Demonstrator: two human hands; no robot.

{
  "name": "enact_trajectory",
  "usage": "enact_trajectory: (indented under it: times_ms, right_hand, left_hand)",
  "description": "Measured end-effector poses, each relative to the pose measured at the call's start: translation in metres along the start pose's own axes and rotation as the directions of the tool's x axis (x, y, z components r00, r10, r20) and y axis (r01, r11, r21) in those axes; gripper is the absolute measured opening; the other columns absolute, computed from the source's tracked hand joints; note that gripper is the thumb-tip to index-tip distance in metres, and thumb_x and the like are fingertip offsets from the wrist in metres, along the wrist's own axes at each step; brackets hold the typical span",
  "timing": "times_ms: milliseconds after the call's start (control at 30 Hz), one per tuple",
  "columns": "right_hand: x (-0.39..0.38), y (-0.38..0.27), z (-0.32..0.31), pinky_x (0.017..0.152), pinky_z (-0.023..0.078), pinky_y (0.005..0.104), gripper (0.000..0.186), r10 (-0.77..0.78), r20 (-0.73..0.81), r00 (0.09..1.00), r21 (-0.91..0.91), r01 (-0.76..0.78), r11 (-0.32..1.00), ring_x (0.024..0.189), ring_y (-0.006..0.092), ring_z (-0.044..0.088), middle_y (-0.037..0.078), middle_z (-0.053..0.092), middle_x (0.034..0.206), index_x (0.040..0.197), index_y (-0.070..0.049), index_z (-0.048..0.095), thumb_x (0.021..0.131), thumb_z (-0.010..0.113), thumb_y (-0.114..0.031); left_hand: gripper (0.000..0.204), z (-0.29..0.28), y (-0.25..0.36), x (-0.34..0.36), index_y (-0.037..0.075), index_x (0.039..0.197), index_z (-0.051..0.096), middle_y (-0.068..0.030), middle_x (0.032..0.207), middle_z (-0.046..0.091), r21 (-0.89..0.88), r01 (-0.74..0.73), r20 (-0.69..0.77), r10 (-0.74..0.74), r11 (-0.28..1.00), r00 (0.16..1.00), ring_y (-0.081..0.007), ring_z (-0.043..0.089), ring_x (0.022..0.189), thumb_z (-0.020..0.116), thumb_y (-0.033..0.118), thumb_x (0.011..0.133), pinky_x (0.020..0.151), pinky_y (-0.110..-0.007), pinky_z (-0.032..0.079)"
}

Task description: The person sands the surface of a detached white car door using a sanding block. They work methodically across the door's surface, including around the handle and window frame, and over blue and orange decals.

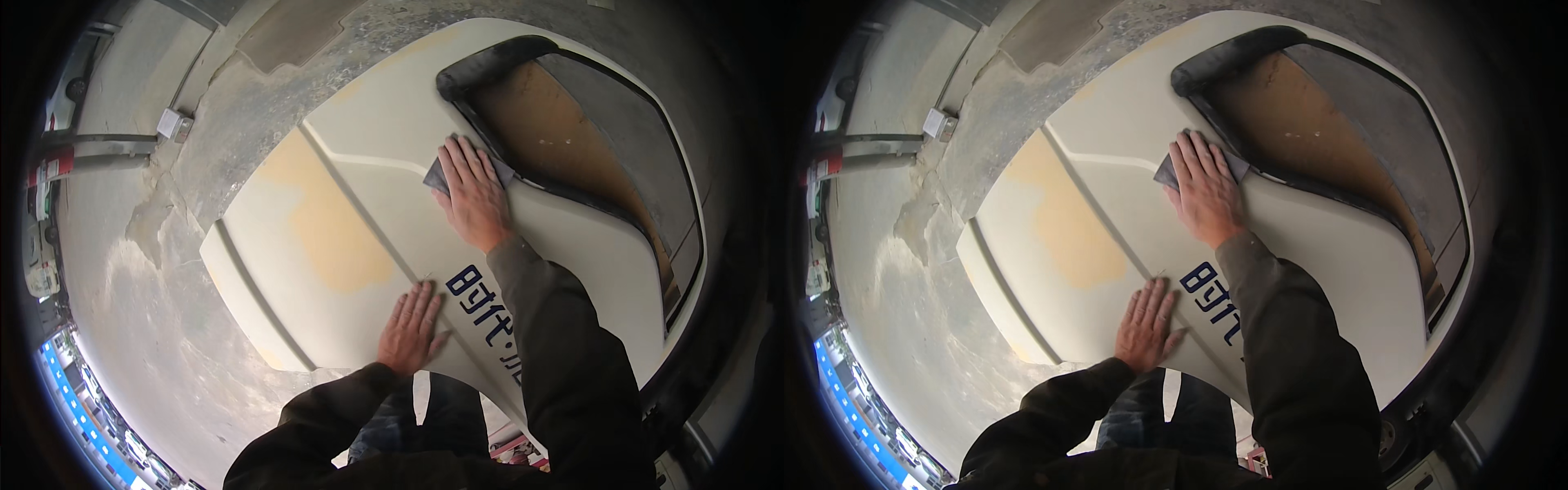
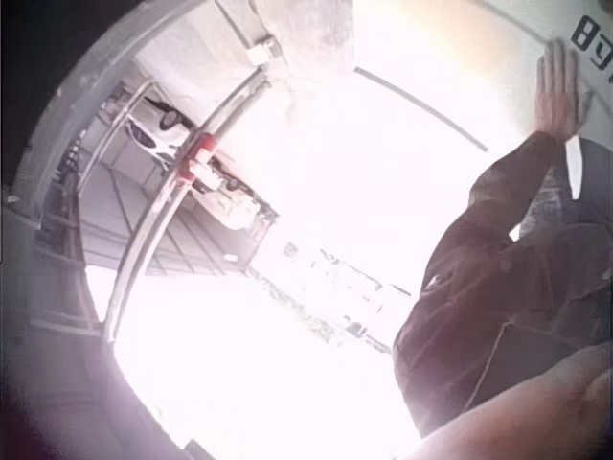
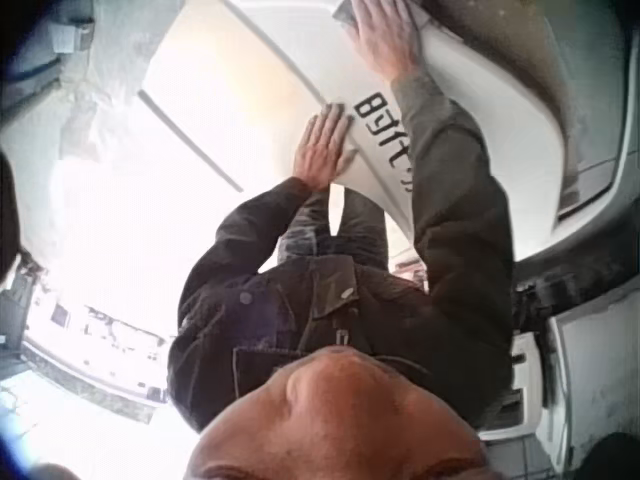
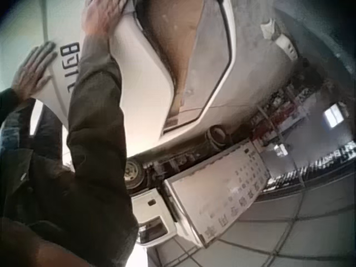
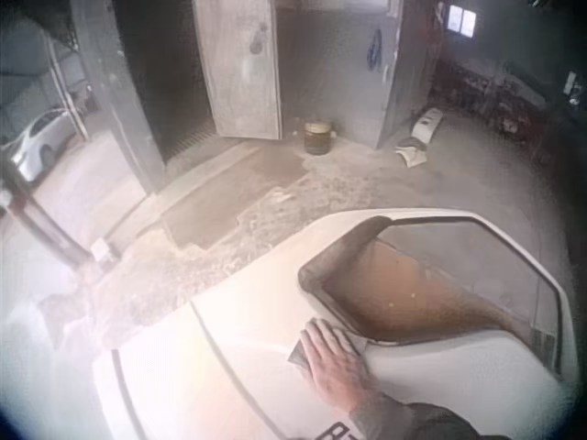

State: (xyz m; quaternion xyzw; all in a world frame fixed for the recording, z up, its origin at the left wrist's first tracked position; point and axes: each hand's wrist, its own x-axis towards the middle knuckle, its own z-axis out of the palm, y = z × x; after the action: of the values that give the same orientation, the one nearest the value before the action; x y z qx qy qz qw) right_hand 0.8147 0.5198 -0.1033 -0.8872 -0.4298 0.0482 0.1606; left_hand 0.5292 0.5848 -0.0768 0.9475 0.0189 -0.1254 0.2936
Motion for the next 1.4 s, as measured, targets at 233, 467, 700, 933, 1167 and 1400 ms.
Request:
enact_trajectory:
  times_ms: [233, 467, 700, 933, 1167, 1400]
  right_hand:
    - [-0.026, -0.016, -0.013, 0.130, 0.028, 0.0473, 0.074, -0.300, 0.215, 0.929, -0.037, 0.315, 0.948, 0.158, 0.0298, 0.036, 0.013, 0.042, 0.168, 0.156, -0.002, 0.048, 0.095, 0.076, -0.033]
    - [-0.032, -0.022, -0.025, 0.130, 0.027, 0.0517, 0.078, -0.367, 0.366, 0.856, -0.011, 0.398, 0.917, 0.160, 0.0319, 0.032, 0.015, 0.041, 0.169, 0.157, 0.000, 0.046, 0.092, 0.079, -0.028]
    - [0.110, -0.109, 0.061, 0.131, 0.018, 0.0588, 0.072, -0.429, 0.155, 0.890, 0.048, 0.427, 0.903, 0.160, 0.0300, 0.031, 0.015, 0.043, 0.167, 0.159, 0.002, 0.041, 0.100, 0.069, -0.029]
    - [0.144, -0.143, 0.077, 0.128, 0.018, 0.0669, 0.070, -0.322, 0.072, 0.944, 0.032, 0.321, 0.947, 0.156, 0.0284, 0.037, 0.019, 0.050, 0.160, 0.156, 0.007, 0.040, 0.103, 0.066, -0.031]
    - [0.122, -0.137, 0.068, 0.128, 0.018, 0.0665, 0.066, -0.354, 0.116, 0.928, 0.040, 0.352, 0.935, 0.156, 0.0280, 0.038, 0.018, 0.051, 0.159, 0.154, 0.006, 0.043, 0.103, 0.066, -0.029]
    - [0.147, -0.137, 0.074, 0.129, 0.019, 0.0634, 0.064, -0.339, 0.126, 0.932, 0.027, 0.339, 0.941, 0.156, 0.0270, 0.038, 0.016, 0.050, 0.161, 0.154, 0.004, 0.045, 0.104, 0.064, -0.030]
  left_hand:
    - [0.082, -0.001, -0.039, -0.071, 0.000, 0.160, 0.042, -0.0246, 0.170, 0.036, 0.011, -0.048, 0.027, 0.048, 0.999, 0.998, -0.0404, 0.034, 0.159, 0.066, 0.050, 0.100, 0.130, -0.054, 0.026]
    - [0.084, -0.019, -0.104, -0.115, -0.006, 0.162, 0.032, -0.0346, 0.171, 0.024, -0.054, 0.298, -0.182, -0.303, 0.953, 0.935, -0.0534, 0.023, 0.159, 0.062, 0.045, 0.101, 0.128, -0.064, 0.020]
    - [0.082, -0.011, -0.074, -0.109, -0.006, 0.158, 0.042, -0.0322, 0.168, 0.032, -0.115, 0.376, -0.162, -0.390, 0.920, 0.906, -0.0485, 0.030, 0.158, 0.068, 0.045, 0.099, 0.128, -0.059, 0.026]
    - [0.082, -0.008, -0.067, -0.116, -0.008, 0.155, 0.044, -0.0348, 0.167, 0.033, -0.132, 0.340, -0.160, -0.359, 0.931, 0.920, -0.0515, 0.031, 0.157, 0.070, 0.044, 0.097, 0.127, -0.061, 0.025]
    - [0.083, -0.006, -0.066, -0.118, -0.007, 0.154, 0.045, -0.0344, 0.166, 0.035, -0.141, 0.343, -0.153, -0.362, 0.929, 0.919, -0.0507, 0.032, 0.156, 0.072, 0.044, 0.095, 0.127, -0.061, 0.027]
    - [0.083, -0.007, -0.067, -0.116, -0.007, 0.154, 0.045, -0.0330, 0.166, 0.036, -0.148, 0.331, -0.173, -0.354, 0.932, 0.919, -0.0501, 0.034, 0.156, 0.072, 0.045, 0.095, 0.126, -0.061, 0.028]
